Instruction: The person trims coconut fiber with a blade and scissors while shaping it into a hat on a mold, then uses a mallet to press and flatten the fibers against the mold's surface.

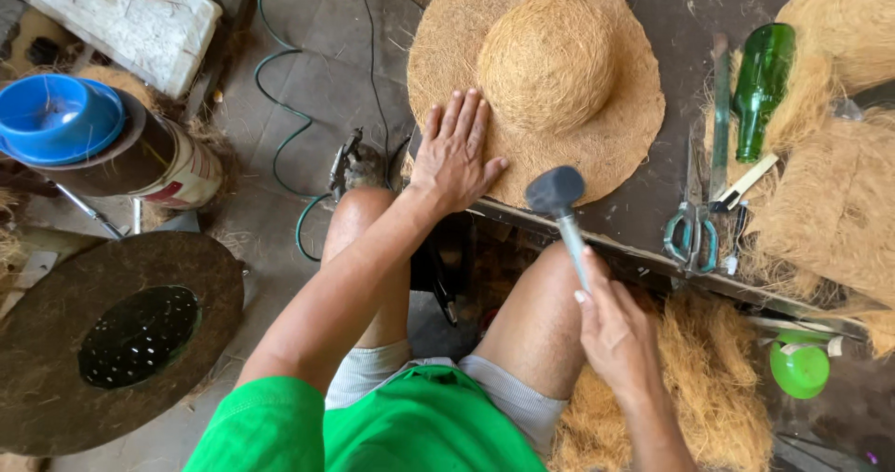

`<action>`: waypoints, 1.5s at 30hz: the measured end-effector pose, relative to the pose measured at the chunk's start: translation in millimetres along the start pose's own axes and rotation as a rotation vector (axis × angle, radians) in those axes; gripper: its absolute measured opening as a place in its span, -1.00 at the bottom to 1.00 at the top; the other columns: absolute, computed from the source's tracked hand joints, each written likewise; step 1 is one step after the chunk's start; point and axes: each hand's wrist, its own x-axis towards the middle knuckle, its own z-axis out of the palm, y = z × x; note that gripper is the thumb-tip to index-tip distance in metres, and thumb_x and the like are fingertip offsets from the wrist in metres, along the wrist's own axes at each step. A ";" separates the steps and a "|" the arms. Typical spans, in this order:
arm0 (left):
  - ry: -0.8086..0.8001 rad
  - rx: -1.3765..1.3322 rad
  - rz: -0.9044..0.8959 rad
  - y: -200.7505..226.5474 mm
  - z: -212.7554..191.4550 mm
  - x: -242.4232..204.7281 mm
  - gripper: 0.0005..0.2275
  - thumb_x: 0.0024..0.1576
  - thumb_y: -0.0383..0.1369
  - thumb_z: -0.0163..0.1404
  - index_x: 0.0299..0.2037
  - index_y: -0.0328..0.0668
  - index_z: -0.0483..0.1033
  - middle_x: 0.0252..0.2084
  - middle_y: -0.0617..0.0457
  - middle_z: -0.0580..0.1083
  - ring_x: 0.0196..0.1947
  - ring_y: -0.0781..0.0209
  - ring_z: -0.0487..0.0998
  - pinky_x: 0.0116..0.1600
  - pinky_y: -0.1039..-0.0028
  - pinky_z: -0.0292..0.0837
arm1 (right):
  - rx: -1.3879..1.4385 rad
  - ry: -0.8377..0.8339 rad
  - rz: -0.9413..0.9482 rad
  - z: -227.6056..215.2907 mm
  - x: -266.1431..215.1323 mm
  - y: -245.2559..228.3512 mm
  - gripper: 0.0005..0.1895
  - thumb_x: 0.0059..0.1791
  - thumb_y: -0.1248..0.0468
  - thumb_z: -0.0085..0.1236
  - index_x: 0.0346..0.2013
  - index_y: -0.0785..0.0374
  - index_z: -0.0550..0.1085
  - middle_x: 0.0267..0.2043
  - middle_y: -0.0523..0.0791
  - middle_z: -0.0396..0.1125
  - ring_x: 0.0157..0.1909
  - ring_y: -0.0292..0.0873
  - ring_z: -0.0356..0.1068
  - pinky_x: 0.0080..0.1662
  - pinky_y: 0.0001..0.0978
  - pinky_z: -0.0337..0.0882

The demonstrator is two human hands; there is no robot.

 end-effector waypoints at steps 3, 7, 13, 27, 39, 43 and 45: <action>-0.056 -0.013 0.039 -10.6 -14.2 4.6 -0.25 0.25 0.18 -0.51 0.47 -0.27 -0.19 0.53 -0.12 -0.18 0.52 -0.06 -0.27 0.49 0.09 -0.41 | 0.112 -0.019 0.147 5.2 -2.3 13.0 -0.34 0.06 0.24 -0.09 0.45 -0.07 0.03 0.09 0.10 0.38 -0.72 -0.22 0.29 -0.71 -0.37 0.51; -0.237 -0.054 0.070 -20.6 -40.7 9.0 -0.26 0.21 0.18 -0.68 0.47 -0.18 -0.31 0.53 -0.07 -0.32 0.51 0.01 -0.39 0.45 0.00 -0.58 | 0.012 0.047 0.121 -2.8 -0.1 19.3 -0.36 0.08 0.20 -0.09 0.47 -0.07 0.04 -0.10 0.03 0.39 -0.40 0.07 0.42 -0.41 -0.05 0.52; -0.091 -0.062 0.162 -45.2 -20.9 10.6 -0.25 0.23 0.19 -0.58 0.47 -0.26 -0.15 0.53 -0.11 -0.17 0.51 -0.06 -0.26 0.44 -0.16 -0.43 | 0.061 0.114 0.052 8.8 -4.9 15.1 -0.35 0.09 0.26 -0.09 0.47 -0.04 0.03 -0.13 0.04 0.36 -0.49 0.04 0.27 -0.48 -0.07 0.36; -0.145 -0.045 0.209 -63.0 -30.3 24.7 -0.23 0.19 0.19 -0.33 0.49 -0.18 -0.08 0.55 -0.07 -0.10 0.54 -0.02 -0.19 0.47 -0.14 -0.34 | 0.110 -0.112 0.167 -29.3 36.1 -24.3 -0.37 0.07 0.15 -0.18 0.47 -0.13 0.05 0.17 0.20 0.28 -0.02 0.46 0.37 -0.12 0.36 0.45; -0.233 -0.070 0.338 -74.0 -40.4 28.9 -0.18 0.15 0.26 -0.75 0.48 -0.18 -0.29 0.54 -0.05 -0.26 0.52 0.01 -0.33 0.44 -0.06 -0.57 | 0.043 0.100 0.126 0.7 -10.8 9.3 -0.37 0.09 0.18 -0.10 0.47 -0.08 0.05 -0.11 0.03 0.37 -0.40 0.22 0.40 -0.43 0.13 0.39; -0.207 -0.053 0.247 -58.5 -47.4 30.3 -0.23 0.19 0.18 -0.51 0.48 -0.22 -0.26 0.53 -0.09 -0.22 0.51 -0.05 -0.33 0.44 -0.09 -0.56 | 0.054 -0.097 0.180 -5.1 -4.5 3.9 -0.29 0.07 0.23 -0.09 0.48 -0.18 -0.06 -0.21 0.05 0.36 -0.56 0.02 0.33 -0.53 -0.13 0.44; -0.237 -0.046 0.131 -30.0 -44.6 19.5 -0.24 0.21 0.10 -0.32 0.47 -0.26 -0.28 0.53 -0.15 -0.23 0.51 -0.09 -0.31 0.44 -0.10 -0.51 | 0.066 -0.142 0.191 -5.1 -4.7 3.4 -0.27 0.09 0.26 -0.10 0.49 -0.17 -0.13 -0.22 0.03 0.35 -0.68 -0.22 0.27 -0.65 -0.47 0.50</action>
